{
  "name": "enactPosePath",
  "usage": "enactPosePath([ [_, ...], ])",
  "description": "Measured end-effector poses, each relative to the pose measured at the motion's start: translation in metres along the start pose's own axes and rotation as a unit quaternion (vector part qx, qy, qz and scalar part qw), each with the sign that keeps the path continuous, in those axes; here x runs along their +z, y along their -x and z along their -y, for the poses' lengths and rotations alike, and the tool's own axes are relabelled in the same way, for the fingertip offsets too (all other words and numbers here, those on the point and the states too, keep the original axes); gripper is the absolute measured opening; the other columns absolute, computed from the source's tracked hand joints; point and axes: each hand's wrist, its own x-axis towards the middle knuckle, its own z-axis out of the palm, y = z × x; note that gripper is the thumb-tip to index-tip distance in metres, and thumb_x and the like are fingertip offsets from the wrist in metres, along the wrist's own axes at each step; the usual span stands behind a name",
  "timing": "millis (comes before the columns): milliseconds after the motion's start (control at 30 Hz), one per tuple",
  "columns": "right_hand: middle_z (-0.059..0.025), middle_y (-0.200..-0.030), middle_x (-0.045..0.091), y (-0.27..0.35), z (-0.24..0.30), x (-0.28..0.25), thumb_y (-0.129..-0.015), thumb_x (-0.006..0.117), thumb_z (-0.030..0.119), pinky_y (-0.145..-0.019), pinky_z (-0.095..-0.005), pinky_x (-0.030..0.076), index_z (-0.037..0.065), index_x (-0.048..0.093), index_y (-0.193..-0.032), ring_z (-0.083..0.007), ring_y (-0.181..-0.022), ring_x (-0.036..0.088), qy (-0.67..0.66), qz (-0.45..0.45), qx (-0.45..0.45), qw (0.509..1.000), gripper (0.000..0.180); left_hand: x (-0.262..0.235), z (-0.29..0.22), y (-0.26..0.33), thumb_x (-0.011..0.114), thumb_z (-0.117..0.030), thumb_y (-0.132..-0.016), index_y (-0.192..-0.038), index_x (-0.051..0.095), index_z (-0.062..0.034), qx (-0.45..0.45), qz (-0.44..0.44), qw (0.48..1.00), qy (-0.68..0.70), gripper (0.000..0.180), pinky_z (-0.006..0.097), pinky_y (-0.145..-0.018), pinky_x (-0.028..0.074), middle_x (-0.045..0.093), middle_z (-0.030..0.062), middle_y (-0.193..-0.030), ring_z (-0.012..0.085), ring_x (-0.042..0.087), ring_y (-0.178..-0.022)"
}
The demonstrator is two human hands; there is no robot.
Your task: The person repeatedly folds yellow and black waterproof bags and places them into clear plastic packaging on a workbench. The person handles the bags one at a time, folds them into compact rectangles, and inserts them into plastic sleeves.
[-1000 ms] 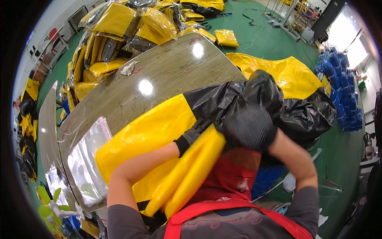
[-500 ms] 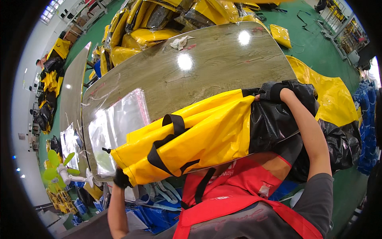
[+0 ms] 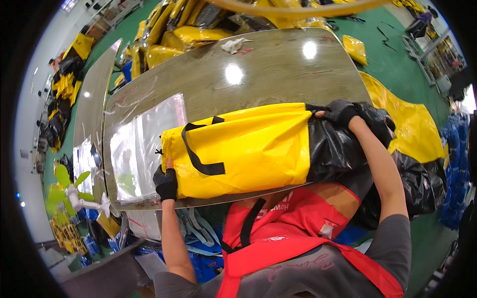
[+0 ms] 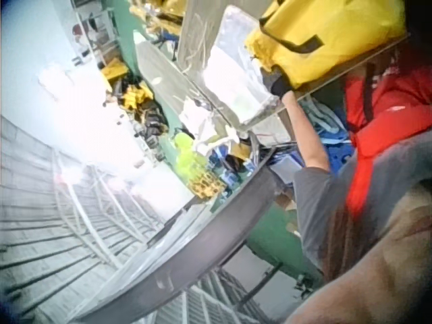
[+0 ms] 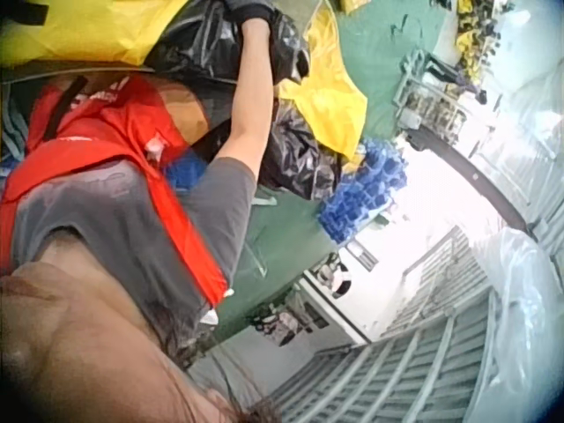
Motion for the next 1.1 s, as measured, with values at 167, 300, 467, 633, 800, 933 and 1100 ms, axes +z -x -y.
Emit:
enactPosePath([
  [167, -0.0222, -0.092, 0.068, 0.004, -0.014, 0.009, -0.077, 0.046, 0.077, -0.088, -0.045, 0.047, 0.003, 0.072, -0.089, -0.0378, -0.092, 0.065, 0.047, -0.089, -0.022, 0.995, 0.08, -0.003, -0.094, 0.018, 0.057, -0.027, -0.09, -0.127, 0.049, 0.0041, 0.25, -0.268, 0.92, -0.137, 0.049, 0.047, -0.092, 0.043, 0.057, 0.0291, -0.117, 0.0435, 0.053, -0.109],
  [300, -0.0225, -0.091, 0.068, 0.008, -0.001, -0.001, -0.08, 0.046, 0.074, -0.088, -0.047, 0.047, 0.002, 0.072, -0.088, -0.0375, -0.092, 0.065, 0.075, -0.076, -0.002, 0.994, 0.078, 0.058, -0.255, 0.092, 0.057, -0.048, -0.087, -0.136, 0.046, -0.0058, 0.612, 0.19, 0.766, -0.05, 0.066, 0.053, -0.11, 0.026, 0.047, 0.0208, -0.138, 0.0411, 0.044, -0.127],
  [467, -0.0138, -0.094, 0.068, 0.106, -0.028, -0.033, -0.08, 0.059, 0.06, -0.095, -0.0468, 0.041, 0.007, 0.067, -0.103, -0.0275, -0.098, 0.063, 0.198, -0.43, -0.057, 0.879, 0.059, 0.138, -0.239, 0.078, 0.059, -0.06, -0.077, -0.145, 0.036, -0.0119, 0.555, 0.203, 0.796, -0.134, 0.087, 0.063, -0.111, 0.003, 0.024, 0.0213, -0.153, 0.0432, 0.017, -0.142],
  [633, -0.0159, -0.082, 0.068, 0.087, -0.071, 0.007, -0.085, 0.048, 0.063, -0.079, -0.044, 0.051, 0.009, 0.071, -0.083, -0.0327, -0.081, 0.066, 0.065, -0.232, 0.08, 0.967, 0.059, 0.136, -0.241, 0.081, 0.06, -0.055, -0.079, -0.145, 0.035, -0.009, 0.543, 0.202, 0.799, -0.162, 0.085, 0.061, -0.112, 0.004, 0.024, 0.0227, -0.153, 0.0415, 0.019, -0.142],
  [800, -0.0193, -0.081, 0.068, 0.063, -0.069, 0.03, -0.09, 0.04, 0.06, -0.076, -0.0462, 0.051, 0.005, 0.072, -0.079, -0.0369, -0.077, 0.066, 0.045, -0.159, 0.081, 0.983, 0.064, 0.137, -0.237, 0.077, 0.055, -0.051, -0.084, -0.144, 0.036, -0.006, 0.489, 0.187, 0.826, -0.208, 0.077, 0.06, -0.112, 0.005, 0.028, 0.0245, -0.15, 0.0431, 0.024, -0.139],
  [933, -0.0184, -0.078, 0.068, 0.064, -0.073, 0.034, -0.089, 0.045, 0.057, -0.072, -0.0463, 0.051, 0.006, 0.072, -0.078, -0.035, -0.074, 0.066, 0.055, -0.203, 0.066, 0.975, 0.059, 0.126, -0.338, 0.114, 0.053, -0.062, -0.082, -0.139, 0.039, 0.0014, 0.51, 0.363, 0.779, 0.041, 0.087, 0.06, -0.112, 0.008, 0.034, 0.0263, -0.146, 0.0421, 0.026, -0.138],
  [1100, -0.0149, -0.096, 0.064, 0.128, -0.048, 0.012, -0.079, 0.07, 0.024, -0.092, -0.0416, 0.043, 0.004, 0.064, -0.098, -0.0337, -0.097, 0.059, -0.137, -0.623, -0.016, 0.77, 0.028, 0.204, -0.33, 0.137, 0.056, -0.059, -0.081, -0.14, 0.037, 0.0004, 0.585, 0.177, 0.791, -0.016, 0.086, 0.058, -0.113, 0.01, 0.033, 0.0224, -0.148, 0.0389, 0.026, -0.139],
])
